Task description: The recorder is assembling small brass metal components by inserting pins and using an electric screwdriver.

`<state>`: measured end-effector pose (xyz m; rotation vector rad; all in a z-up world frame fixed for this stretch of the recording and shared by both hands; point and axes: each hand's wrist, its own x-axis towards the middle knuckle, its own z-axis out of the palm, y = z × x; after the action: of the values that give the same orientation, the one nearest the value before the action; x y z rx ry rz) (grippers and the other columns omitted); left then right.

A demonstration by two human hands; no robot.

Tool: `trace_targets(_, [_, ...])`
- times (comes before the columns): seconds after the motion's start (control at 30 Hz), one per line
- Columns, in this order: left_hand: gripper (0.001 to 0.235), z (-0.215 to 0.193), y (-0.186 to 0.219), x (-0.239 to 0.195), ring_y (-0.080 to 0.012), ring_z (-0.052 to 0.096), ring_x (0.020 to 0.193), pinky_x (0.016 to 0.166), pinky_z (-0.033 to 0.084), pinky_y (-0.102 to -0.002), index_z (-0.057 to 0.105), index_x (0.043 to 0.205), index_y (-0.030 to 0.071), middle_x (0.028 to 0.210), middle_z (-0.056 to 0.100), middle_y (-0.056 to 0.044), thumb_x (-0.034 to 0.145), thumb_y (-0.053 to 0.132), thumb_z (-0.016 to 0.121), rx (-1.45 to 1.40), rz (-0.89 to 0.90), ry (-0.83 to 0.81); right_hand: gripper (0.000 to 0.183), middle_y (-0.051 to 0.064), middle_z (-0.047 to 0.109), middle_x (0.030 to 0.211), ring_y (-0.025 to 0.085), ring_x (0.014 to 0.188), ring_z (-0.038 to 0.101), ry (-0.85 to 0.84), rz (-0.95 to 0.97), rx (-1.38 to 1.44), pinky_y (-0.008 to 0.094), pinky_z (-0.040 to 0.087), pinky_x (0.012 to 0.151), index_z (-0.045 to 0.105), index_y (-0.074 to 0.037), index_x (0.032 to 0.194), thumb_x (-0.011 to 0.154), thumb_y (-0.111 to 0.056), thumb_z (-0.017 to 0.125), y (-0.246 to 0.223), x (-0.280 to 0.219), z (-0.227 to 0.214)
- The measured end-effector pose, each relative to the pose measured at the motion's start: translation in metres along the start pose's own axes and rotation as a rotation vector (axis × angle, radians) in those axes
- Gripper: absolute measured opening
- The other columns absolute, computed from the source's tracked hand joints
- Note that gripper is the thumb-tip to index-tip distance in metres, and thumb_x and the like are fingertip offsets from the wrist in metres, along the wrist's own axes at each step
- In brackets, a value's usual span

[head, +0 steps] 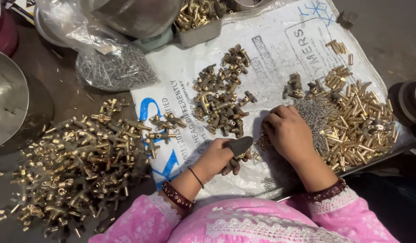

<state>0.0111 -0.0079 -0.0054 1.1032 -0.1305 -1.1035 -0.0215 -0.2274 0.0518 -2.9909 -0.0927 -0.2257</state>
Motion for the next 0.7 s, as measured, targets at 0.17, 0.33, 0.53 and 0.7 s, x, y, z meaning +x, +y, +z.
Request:
trace_targets(0.17, [0.057, -0.002, -0.003, 0.001, -0.0128, 0.058, 0.043, 0.035, 0.037, -0.023, 0.069, 0.087, 0.000, 0.068, 0.064, -0.007, 0.111, 0.047, 0.046, -0.122, -0.088, 0.140, 0.015, 0.003, 0.075, 0.101, 0.018, 0.088, 0.076, -0.133, 0.351, 0.631, 0.031, 0.059, 0.079, 0.074, -0.009, 0.103, 0.089, -0.013, 0.074, -0.019, -0.017, -0.004])
trace_targets(0.33, [0.038, -0.005, -0.011, 0.008, -0.0139, 0.056, 0.041, 0.034, 0.036, -0.026, 0.063, 0.092, 0.006, 0.065, 0.065, -0.006, 0.103, 0.037, 0.042, -0.215, -0.073, 0.156, 0.014, 0.008, 0.075, 0.105, 0.021, 0.099, 0.075, -0.057, 0.072, 0.805, 0.032, 0.058, 0.087, 0.072, -0.005, 0.102, 0.088, -0.005, 0.072, -0.040, -0.038, 0.000])
trace_targets(0.53, [0.026, -0.008, -0.027, 0.015, -0.0152, 0.053, 0.038, 0.031, 0.033, -0.028, 0.061, 0.095, 0.005, 0.060, 0.058, -0.005, 0.100, 0.020, 0.041, -0.115, 0.021, 0.177, 0.018, 0.012, 0.067, 0.105, 0.028, 0.096, 0.070, 0.060, -0.088, 0.655, 0.035, 0.056, 0.082, 0.065, -0.002, 0.102, 0.086, -0.002, 0.073, -0.053, -0.039, 0.001])
trace_targets(0.7, [0.025, -0.007, -0.027, 0.013, -0.0156, 0.056, 0.043, 0.037, 0.042, -0.029, 0.062, 0.102, 0.004, 0.065, 0.061, -0.005, 0.098, 0.017, 0.042, -0.057, -0.011, 0.237, 0.017, 0.011, 0.066, 0.103, 0.028, 0.094, 0.070, 0.029, -0.097, 0.703, 0.035, 0.057, 0.081, 0.064, -0.002, 0.101, 0.086, -0.002, 0.073, -0.049, -0.041, 0.005])
